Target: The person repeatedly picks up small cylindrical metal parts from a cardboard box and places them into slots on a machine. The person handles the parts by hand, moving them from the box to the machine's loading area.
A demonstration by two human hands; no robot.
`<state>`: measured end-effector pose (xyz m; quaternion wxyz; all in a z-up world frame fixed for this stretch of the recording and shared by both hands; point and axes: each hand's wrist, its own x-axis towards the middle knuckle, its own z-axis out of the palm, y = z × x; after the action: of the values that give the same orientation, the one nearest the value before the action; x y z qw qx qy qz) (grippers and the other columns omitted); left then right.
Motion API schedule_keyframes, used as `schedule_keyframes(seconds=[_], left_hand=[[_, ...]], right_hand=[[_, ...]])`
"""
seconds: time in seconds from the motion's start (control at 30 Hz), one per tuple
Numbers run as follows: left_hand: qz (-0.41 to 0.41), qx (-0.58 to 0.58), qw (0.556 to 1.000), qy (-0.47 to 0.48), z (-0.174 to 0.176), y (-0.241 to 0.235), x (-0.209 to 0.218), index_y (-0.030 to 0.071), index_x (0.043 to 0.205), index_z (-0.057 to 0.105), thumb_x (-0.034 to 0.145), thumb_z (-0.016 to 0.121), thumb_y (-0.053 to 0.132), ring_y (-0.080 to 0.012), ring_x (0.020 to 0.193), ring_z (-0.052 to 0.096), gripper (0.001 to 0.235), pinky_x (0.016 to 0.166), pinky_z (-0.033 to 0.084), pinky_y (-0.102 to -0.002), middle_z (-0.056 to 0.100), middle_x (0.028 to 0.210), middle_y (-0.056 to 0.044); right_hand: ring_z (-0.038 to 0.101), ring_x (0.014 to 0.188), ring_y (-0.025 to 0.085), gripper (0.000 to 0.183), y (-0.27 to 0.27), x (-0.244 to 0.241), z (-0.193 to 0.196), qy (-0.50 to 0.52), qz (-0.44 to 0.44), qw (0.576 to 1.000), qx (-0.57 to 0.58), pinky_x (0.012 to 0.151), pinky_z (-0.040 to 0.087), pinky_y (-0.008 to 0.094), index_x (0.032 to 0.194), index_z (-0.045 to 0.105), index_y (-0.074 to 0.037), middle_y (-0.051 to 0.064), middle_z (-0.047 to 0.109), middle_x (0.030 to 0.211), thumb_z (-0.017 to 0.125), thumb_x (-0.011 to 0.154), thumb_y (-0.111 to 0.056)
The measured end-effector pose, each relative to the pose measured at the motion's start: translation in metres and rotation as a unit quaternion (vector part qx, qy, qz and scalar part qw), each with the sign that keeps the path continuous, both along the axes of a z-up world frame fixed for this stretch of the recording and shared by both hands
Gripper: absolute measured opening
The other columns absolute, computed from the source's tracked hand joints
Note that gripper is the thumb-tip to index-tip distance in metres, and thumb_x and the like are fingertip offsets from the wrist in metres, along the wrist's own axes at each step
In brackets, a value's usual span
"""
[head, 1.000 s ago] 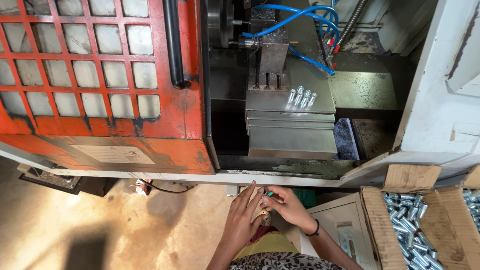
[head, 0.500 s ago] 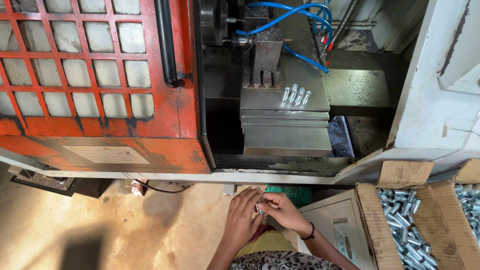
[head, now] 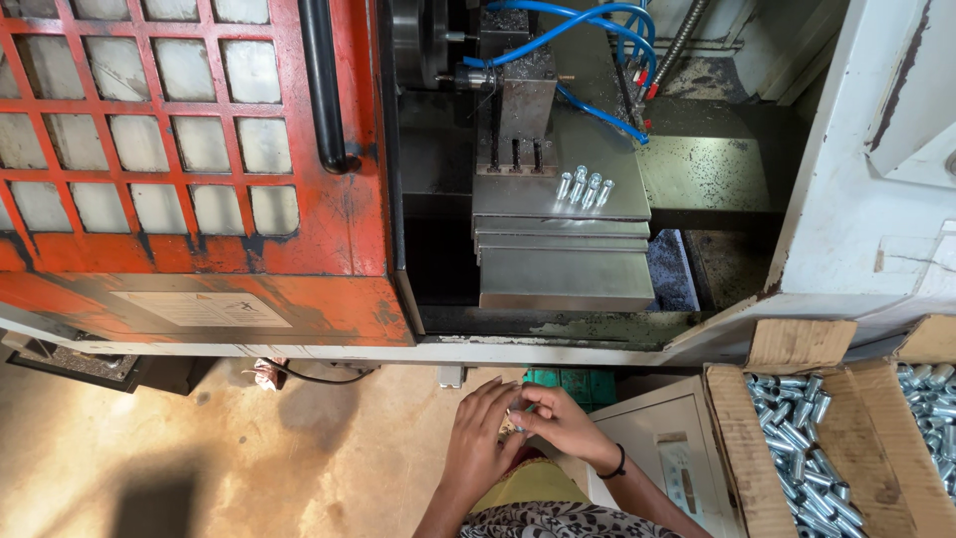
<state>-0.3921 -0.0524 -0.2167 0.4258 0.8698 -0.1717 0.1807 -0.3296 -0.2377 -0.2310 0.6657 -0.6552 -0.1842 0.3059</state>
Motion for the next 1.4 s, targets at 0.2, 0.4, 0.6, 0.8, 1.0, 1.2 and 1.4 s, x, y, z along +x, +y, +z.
schedule_keyframes(seconds=[0.2,0.4,0.6,0.8,1.0,1.2,1.4], left_hand=[[-0.003,-0.011,1.0,0.024,0.0,-0.001,0.004,-0.002,0.141,0.054,0.078,0.078,0.011,-0.0376,0.133,0.052,0.069,0.11,0.039,-0.049,0.059,0.138,-0.02],[0.007,-0.007,1.0,0.009,-0.006,0.001,0.01,0.001,0.132,0.06,0.075,0.08,0.018,-0.0344,0.131,0.056,0.063,0.109,0.043,-0.048,0.063,0.136,-0.015],[0.024,0.004,0.999,-0.022,-0.017,0.005,0.014,0.004,0.121,0.068,0.066,0.083,0.021,-0.0309,0.124,0.063,0.059,0.105,0.046,-0.046,0.071,0.124,-0.012],[0.008,0.02,0.999,-0.024,-0.022,0.009,0.02,0.004,0.119,0.07,0.066,0.085,0.024,-0.0309,0.12,0.066,0.059,0.104,0.046,-0.048,0.074,0.119,-0.013],[-0.019,0.026,0.999,0.006,-0.008,0.011,0.026,-0.004,0.138,0.059,0.076,0.085,0.027,-0.0332,0.118,0.064,0.074,0.104,0.046,-0.047,0.069,0.128,-0.02],[-0.058,0.062,0.995,-0.048,0.029,0.024,0.06,-0.004,0.144,0.055,0.08,0.084,0.035,-0.0349,0.117,0.061,0.08,0.102,0.046,-0.046,0.067,0.13,-0.02],[-0.104,0.169,0.965,-0.169,0.093,0.036,0.129,0.001,0.136,0.06,0.081,0.08,0.034,-0.0326,0.12,0.062,0.068,0.104,0.044,-0.045,0.068,0.123,-0.014]], right_hand=[[0.055,0.071,0.004,0.03,0.001,0.003,0.0,-0.037,-0.006,0.999,-0.032,0.062,0.052,0.023,0.104,0.068,0.002,-0.002,0.062,0.082,0.068,0.1,-0.027],[0.043,0.067,0.005,0.032,-0.001,0.006,-0.01,-0.075,0.0,0.996,-0.057,0.056,0.039,0.024,0.096,0.067,0.002,-0.002,0.055,0.075,0.068,0.101,-0.03],[0.046,0.067,0.004,0.033,0.002,0.007,-0.019,-0.081,0.009,0.995,-0.061,0.058,0.039,0.025,0.094,0.068,0.001,-0.002,0.061,0.076,0.068,0.1,-0.032],[0.04,0.06,0.006,0.033,0.002,0.01,-0.019,-0.043,0.008,0.995,-0.086,0.053,0.033,0.026,0.092,0.07,0.0,-0.002,0.053,0.068,0.069,0.099,-0.032],[0.056,0.066,0.003,0.032,0.004,0.025,-0.005,-0.036,0.006,0.998,-0.049,0.056,0.053,0.024,0.088,0.065,0.0,-0.003,0.059,0.072,0.069,0.099,-0.029],[0.05,0.06,0.007,0.03,0.006,0.054,0.016,-0.054,-0.034,0.995,-0.078,0.05,0.044,0.025,0.082,0.064,0.004,0.001,0.058,0.068,0.073,0.097,-0.021],[0.067,0.072,0.008,0.021,-0.008,0.106,0.046,-0.05,-0.102,0.993,0.042,0.066,0.058,0.026,0.108,0.072,0.002,0.001,0.072,0.083,0.067,0.091,-0.009]])
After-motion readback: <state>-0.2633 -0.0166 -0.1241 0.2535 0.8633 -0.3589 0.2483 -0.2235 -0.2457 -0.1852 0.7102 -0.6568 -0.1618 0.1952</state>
